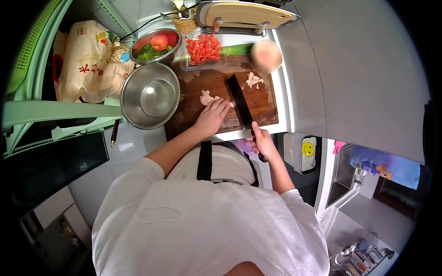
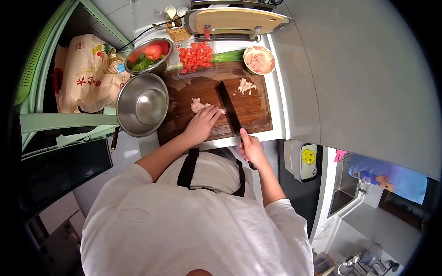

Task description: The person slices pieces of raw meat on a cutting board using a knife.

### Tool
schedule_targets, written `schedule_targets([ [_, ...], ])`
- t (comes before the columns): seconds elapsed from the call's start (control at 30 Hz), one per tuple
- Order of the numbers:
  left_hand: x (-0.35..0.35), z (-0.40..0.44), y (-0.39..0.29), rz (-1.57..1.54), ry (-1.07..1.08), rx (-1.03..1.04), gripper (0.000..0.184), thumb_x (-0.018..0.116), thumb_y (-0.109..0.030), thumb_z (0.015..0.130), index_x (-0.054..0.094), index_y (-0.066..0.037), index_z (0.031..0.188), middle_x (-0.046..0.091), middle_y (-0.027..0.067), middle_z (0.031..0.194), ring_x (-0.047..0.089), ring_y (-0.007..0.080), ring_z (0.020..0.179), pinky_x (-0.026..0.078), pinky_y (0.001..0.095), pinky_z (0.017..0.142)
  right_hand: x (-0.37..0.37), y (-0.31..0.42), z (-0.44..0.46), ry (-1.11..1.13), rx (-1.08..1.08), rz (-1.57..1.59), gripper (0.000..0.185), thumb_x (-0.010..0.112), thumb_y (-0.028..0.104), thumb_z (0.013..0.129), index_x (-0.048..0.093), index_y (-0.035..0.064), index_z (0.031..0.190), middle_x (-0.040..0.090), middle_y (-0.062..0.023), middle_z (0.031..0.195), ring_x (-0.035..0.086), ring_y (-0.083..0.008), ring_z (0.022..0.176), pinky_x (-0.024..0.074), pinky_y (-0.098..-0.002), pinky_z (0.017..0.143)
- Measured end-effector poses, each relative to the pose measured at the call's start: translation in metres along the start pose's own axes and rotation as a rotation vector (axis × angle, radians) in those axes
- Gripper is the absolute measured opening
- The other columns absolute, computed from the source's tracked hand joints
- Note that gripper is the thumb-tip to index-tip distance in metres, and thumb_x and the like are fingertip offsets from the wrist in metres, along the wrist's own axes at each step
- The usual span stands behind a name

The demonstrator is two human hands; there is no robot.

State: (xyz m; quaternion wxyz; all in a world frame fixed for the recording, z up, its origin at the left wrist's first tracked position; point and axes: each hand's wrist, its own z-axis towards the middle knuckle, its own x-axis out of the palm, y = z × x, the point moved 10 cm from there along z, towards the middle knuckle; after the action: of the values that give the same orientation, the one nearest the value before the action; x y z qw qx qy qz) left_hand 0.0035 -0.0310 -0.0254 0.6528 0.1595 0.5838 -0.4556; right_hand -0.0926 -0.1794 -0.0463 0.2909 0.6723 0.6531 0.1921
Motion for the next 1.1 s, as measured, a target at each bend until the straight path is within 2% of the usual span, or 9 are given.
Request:
schedule_targets([
  [0.37,0.004,-0.004,0.008,-0.044,-0.027,0.007,0.05,0.049,-0.009,0.081,0.051,0.003,0.13,0.049,0.0145,0.137,0.04,0.0317,0.133,0.031,0.0449,0.112,-0.006,0.004,-0.009,-0.047,-0.063,-0.054,0.061,0.043,0.061,0.096,0.047,0.0058,0.069,0.039,-0.0001,0.05,0.034,-0.0101,0.035,0.0286,-0.0277,0.034],
  [0.5,0.004,-0.001,0.01,-0.111,-0.043,-0.048,0.049,0.051,-0.008,0.08,0.052,0.001,0.128,0.051,0.0148,0.133,0.041,0.0332,0.132,0.03,0.0459,0.112,-0.007,0.01,0.001,-0.042,-0.128,-0.173,0.066,0.042,0.06,0.097,0.052,0.0038,0.064,0.045,-0.0023,0.05,0.042,-0.013,0.04,0.0351,-0.0294,0.04],
  [0.57,0.003,0.0,0.008,-0.138,-0.042,-0.077,0.048,0.052,-0.008,0.08,0.053,0.0,0.127,0.052,0.0149,0.13,0.041,0.034,0.131,0.03,0.0465,0.113,-0.012,0.012,0.01,-0.059,-0.15,-0.32,0.07,0.041,0.059,0.098,0.056,0.0001,0.063,0.051,-0.0068,0.052,0.05,-0.0171,0.047,0.0411,-0.0327,0.049],
  [0.67,0.006,0.002,0.005,-0.096,-0.07,-0.122,0.047,0.053,-0.007,0.079,0.055,-0.001,0.125,0.053,0.0148,0.126,0.042,0.0344,0.129,0.03,0.0471,0.112,-0.011,0.023,0.019,0.006,-0.211,-0.419,0.07,0.041,0.057,0.099,0.058,-0.0021,0.064,0.055,-0.0104,0.054,0.055,-0.0217,0.053,0.0457,-0.0352,0.058],
  [0.77,0.013,0.006,0.003,-0.046,-0.036,-0.171,0.054,0.056,-0.003,0.075,0.053,-0.003,0.13,0.05,0.0145,0.13,0.041,0.0343,0.13,0.03,0.0468,0.113,-0.011,0.024,0.027,0.079,-0.252,-0.477,0.069,0.041,0.056,0.099,0.058,-0.0019,0.064,0.055,-0.0087,0.055,0.055,-0.0199,0.054,0.0448,-0.0351,0.058],
  [0.87,0.012,0.008,0.002,-0.035,-0.025,-0.18,0.054,0.057,-0.003,0.075,0.053,-0.003,0.129,0.05,0.0142,0.13,0.041,0.0336,0.13,0.03,0.0469,0.113,-0.016,0.03,0.027,0.122,-0.228,-0.498,0.069,0.042,0.054,0.099,0.059,-0.0042,0.067,0.058,-0.0144,0.058,0.059,-0.0279,0.058,0.0464,-0.0387,0.062],
  [0.97,0.011,0.008,0.0,-0.007,0.001,-0.208,0.052,0.057,-0.004,0.075,0.055,-0.003,0.127,0.051,0.0141,0.129,0.042,0.0334,0.13,0.03,0.047,0.113,-0.014,0.043,0.031,0.124,-0.311,-0.636,0.067,0.043,0.051,0.099,0.062,-0.0078,0.073,0.061,-0.0247,0.066,0.063,-0.0398,0.069,0.0478,-0.0434,0.069],
  [1.07,0.012,0.008,0.003,-0.039,-0.018,-0.218,0.05,0.058,-0.005,0.076,0.057,-0.003,0.125,0.052,0.0143,0.128,0.043,0.0333,0.129,0.03,0.0471,0.113,0.0,0.057,0.031,0.117,-0.338,-0.618,0.066,0.044,0.049,0.099,0.063,-0.0101,0.079,0.061,-0.0328,0.076,0.062,-0.0477,0.081,0.0475,-0.0468,0.076],
  [1.1,0.01,0.01,0.002,-0.023,-0.025,-0.209,0.047,0.056,-0.007,0.078,0.057,-0.003,0.124,0.053,0.014,0.127,0.043,0.0327,0.128,0.031,0.0467,0.112,0.005,0.063,0.033,0.107,-0.344,-0.633,0.065,0.044,0.049,0.099,0.064,-0.0102,0.079,0.061,-0.0333,0.077,0.063,-0.0477,0.082,0.0475,-0.0469,0.076],
])
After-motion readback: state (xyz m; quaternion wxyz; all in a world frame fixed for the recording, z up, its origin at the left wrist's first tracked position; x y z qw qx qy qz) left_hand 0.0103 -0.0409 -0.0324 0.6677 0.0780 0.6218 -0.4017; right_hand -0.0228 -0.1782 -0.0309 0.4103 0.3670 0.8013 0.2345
